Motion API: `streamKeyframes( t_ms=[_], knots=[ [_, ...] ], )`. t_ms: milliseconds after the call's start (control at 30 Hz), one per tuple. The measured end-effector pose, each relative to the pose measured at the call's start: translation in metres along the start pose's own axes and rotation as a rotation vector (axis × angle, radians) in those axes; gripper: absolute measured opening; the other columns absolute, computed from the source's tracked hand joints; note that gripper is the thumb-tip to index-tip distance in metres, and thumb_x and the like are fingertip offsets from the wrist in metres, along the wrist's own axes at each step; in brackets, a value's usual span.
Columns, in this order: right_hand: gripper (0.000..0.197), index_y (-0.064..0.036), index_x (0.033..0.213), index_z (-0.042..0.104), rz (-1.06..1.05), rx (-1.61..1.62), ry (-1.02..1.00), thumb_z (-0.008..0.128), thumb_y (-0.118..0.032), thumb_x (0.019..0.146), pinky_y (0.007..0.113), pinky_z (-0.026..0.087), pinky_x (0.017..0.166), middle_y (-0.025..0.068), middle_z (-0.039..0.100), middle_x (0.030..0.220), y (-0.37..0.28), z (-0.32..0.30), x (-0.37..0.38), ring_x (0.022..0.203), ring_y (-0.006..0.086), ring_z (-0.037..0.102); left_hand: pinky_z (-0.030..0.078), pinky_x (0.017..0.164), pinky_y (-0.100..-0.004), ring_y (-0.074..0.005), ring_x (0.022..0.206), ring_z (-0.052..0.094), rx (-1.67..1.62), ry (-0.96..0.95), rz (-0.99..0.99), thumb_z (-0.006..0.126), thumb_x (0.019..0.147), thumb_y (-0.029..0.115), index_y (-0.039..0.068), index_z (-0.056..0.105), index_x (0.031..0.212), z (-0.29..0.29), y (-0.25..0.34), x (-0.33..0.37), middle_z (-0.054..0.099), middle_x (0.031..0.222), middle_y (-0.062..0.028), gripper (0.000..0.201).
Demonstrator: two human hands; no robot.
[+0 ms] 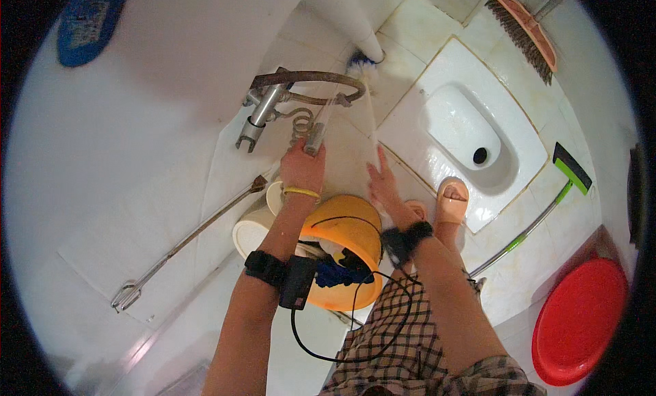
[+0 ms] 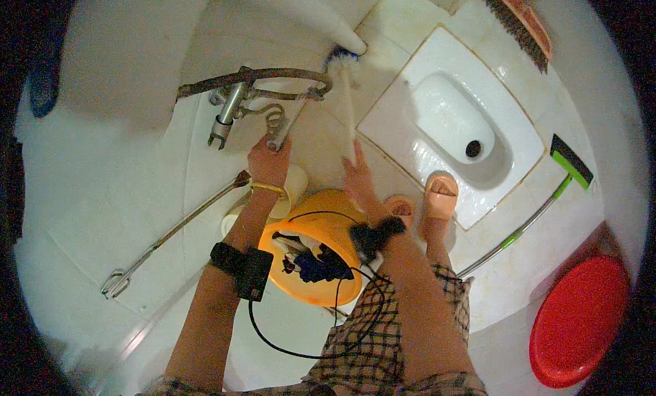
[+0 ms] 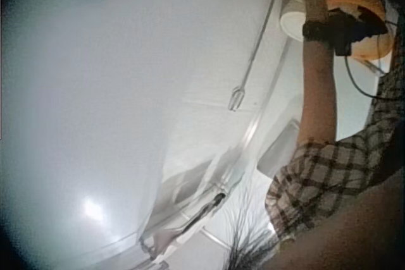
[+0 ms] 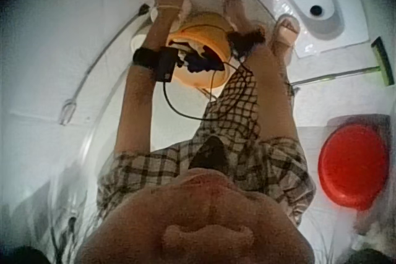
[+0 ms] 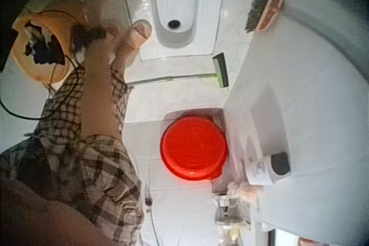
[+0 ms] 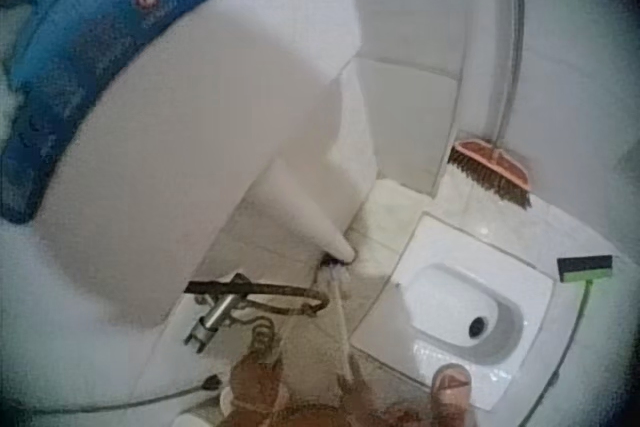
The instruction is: The person cleans a bathroom floor and fixtures, using a squeegee, a brush, and a hand sprayer to scrub a squat toilet and sweep water across the tiles. They then carry a bucket of laundry to a balcony area, handle clothes on a drying rack, and walk into an adjacent room.
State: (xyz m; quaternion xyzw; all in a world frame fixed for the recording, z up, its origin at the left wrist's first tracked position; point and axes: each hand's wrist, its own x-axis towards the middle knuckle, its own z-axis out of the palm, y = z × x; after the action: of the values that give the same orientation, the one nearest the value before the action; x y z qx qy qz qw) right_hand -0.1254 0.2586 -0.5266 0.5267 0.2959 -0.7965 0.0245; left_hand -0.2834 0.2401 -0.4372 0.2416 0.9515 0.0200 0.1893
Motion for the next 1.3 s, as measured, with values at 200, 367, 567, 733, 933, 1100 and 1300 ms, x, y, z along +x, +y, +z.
streamKeyframes(
  t_ms=[200, 367, 567, 733, 933, 1100, 1300],
  knots=[
    [0.050, -0.0036, 0.128, 0.026, -0.542, -0.822, 0.186, 0.045, -0.016, 0.083, 0.035, 0.045, 0.062, 0.0154, 0.050, 0.065, 0.093, -0.099, -0.050, 0.064, 0.0271, 0.051, 0.046, 0.061, -0.0393, -0.0338, 0.069, 0.058, -0.215, 0.075, 0.017, 0.062, 0.066, 0.028, -0.002, 0.059, 0.081, -0.008, -0.037, -0.028, 0.059, 0.071, -0.0193, 0.033],
    [0.053, -0.0070, 0.130, 0.021, -0.192, -0.739, -0.078, 0.044, -0.015, 0.083, 0.039, 0.045, 0.063, 0.0245, 0.047, 0.096, 0.003, -0.094, 0.019, 0.065, 0.0328, 0.055, 0.046, 0.059, -0.0399, -0.0335, 0.067, 0.058, -0.039, -0.065, 0.105, 0.064, 0.064, 0.027, 0.002, 0.059, 0.079, -0.004, -0.010, -0.039, 0.059, 0.069, -0.0183, 0.030],
    [0.049, -0.0130, 0.127, 0.027, -0.872, -0.952, 0.028, 0.044, -0.015, 0.082, 0.043, 0.044, 0.062, 0.0225, 0.050, 0.096, 0.102, -0.130, -0.055, 0.075, 0.0351, 0.054, 0.046, 0.060, -0.0397, -0.0323, 0.067, 0.058, -0.069, -0.053, 0.087, 0.062, 0.065, 0.027, 0.004, 0.059, 0.080, -0.005, -0.012, -0.035, 0.059, 0.070, -0.0177, 0.028],
    [0.052, -0.0114, 0.128, 0.024, -0.277, -0.904, -0.089, 0.046, -0.018, 0.082, 0.042, 0.046, 0.058, 0.0264, 0.043, 0.109, 0.012, -0.127, 0.007, 0.062, 0.0358, 0.055, 0.047, 0.062, -0.0397, -0.0320, 0.069, 0.058, 0.079, -0.182, 0.041, 0.061, 0.066, 0.030, 0.005, 0.059, 0.083, -0.002, 0.020, -0.033, 0.059, 0.071, -0.0171, 0.031],
    [0.053, -0.0173, 0.131, 0.016, -0.243, -0.757, 0.173, 0.042, -0.020, 0.085, 0.038, 0.045, 0.054, 0.0233, 0.050, 0.088, -0.029, -0.197, -0.020, 0.062, 0.0322, 0.054, 0.047, 0.064, -0.0407, -0.0325, 0.073, 0.058, 0.061, -0.220, 0.045, 0.060, 0.066, 0.033, 0.005, 0.059, 0.084, -0.005, 0.040, -0.025, 0.059, 0.076, -0.0182, 0.034],
    [0.053, -0.0249, 0.133, 0.016, 0.245, -0.612, 0.083, 0.040, -0.024, 0.086, 0.028, 0.038, 0.030, 0.0052, 0.041, 0.046, -0.030, -0.243, -0.110, 0.033, 0.0123, 0.040, 0.048, 0.066, -0.0412, -0.0328, 0.075, 0.058, 0.191, -0.252, 0.008, 0.059, 0.067, 0.037, 0.003, 0.060, 0.083, -0.002, 0.075, -0.016, 0.060, 0.078, -0.0171, 0.037],
    [0.050, -0.0251, 0.131, 0.019, -0.308, -0.933, 0.249, 0.041, -0.023, 0.086, 0.039, 0.047, 0.047, 0.0157, 0.054, 0.061, -0.122, -0.249, -0.056, 0.046, 0.0282, 0.052, 0.048, 0.065, -0.0425, -0.0344, 0.074, 0.059, 0.272, -0.065, -0.107, 0.058, 0.067, 0.039, 0.000, 0.060, 0.080, 0.005, 0.072, 0.023, 0.059, 0.078, -0.0203, 0.041]
  ],
)
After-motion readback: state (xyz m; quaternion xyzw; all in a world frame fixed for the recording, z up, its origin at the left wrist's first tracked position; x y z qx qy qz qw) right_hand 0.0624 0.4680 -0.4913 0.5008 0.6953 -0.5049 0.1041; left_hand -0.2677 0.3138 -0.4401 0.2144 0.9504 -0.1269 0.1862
